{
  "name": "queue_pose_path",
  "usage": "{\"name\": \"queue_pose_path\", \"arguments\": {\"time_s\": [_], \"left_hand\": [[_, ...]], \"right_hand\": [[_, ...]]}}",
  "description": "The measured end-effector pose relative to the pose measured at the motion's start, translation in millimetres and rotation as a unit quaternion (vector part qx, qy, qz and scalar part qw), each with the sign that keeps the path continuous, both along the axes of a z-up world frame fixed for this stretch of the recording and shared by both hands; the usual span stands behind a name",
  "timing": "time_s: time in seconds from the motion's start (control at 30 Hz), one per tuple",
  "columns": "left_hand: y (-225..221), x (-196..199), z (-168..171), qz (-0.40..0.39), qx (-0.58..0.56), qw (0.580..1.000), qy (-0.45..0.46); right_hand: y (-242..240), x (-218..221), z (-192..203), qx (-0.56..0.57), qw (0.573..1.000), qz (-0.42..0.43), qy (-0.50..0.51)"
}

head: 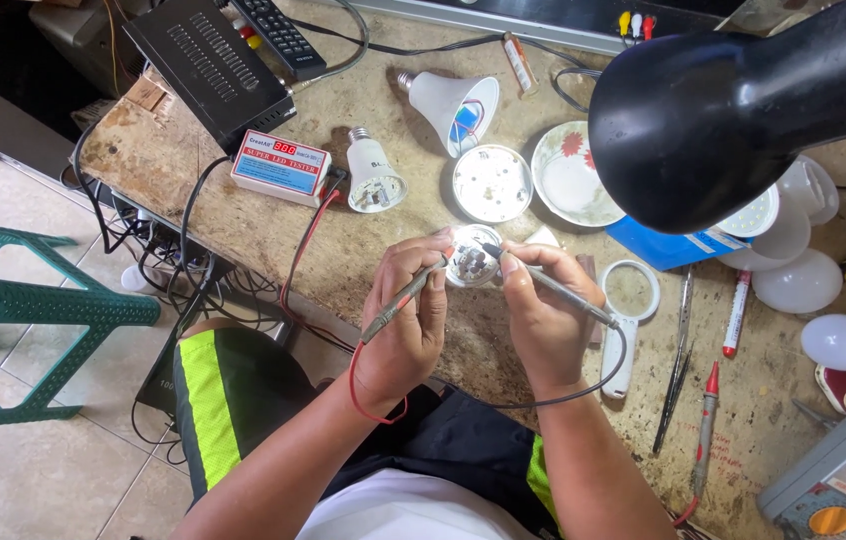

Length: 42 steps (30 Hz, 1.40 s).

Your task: Repairing LED bulbs by inspecting and soldering circular LED boards at a workbench.

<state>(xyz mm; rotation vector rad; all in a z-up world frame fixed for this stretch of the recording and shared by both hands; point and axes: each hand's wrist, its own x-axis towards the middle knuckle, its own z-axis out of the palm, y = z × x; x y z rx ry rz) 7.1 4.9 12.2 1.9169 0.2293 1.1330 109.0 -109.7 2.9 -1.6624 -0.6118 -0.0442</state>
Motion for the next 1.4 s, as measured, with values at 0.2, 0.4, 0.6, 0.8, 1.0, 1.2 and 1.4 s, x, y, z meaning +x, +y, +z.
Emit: {"name": "queue_pose_path", "arguments": {"time_s": [0.2, 0.4, 0.6, 0.8, 1.0, 1.2, 1.4], "left_hand": [[1.5, -1.2, 0.1, -0.002, 0.006, 1.0, 0.007], [3.2, -2.3, -2.0, -0.013, -0.003, 1.0, -0.017], [-2.2, -12.3, -16.1, -0.033, -0.011, 0.999, -0.025], [-15.0, -18.5, -28.5, -0.077, -0.029, 0.996, -0.022], [-16.6, -27.7, -38.1, -0.047, 0.092, 0.995, 0.011], [-34.4, -27.1, -51.5, -0.091, 0.247, 0.962, 0.073], [-54.4, -13.3, -51.6, -0.102, 0.281, 0.937, 0.182]], "right_hand": [[0.4, -1.0, 2.3, 0.004, 1.0, 0.007, -0.004], [5.3, -5.8, 2.8, 0.061, 0.998, -0.003, -0.006], [3.7, -10.8, 3.6, 0.068, 0.997, -0.019, 0.004], [-12.9, -25.3, -5.0, -0.011, 0.999, -0.023, 0.026], [-49.9, -15.4, 3.8, -0.146, 0.971, -0.022, -0.188], [-83.2, -11.2, 1.4, -0.339, 0.886, 0.046, -0.312], [-98.6, -23.7, 10.0, -0.387, 0.86, 0.017, -0.334]]}}
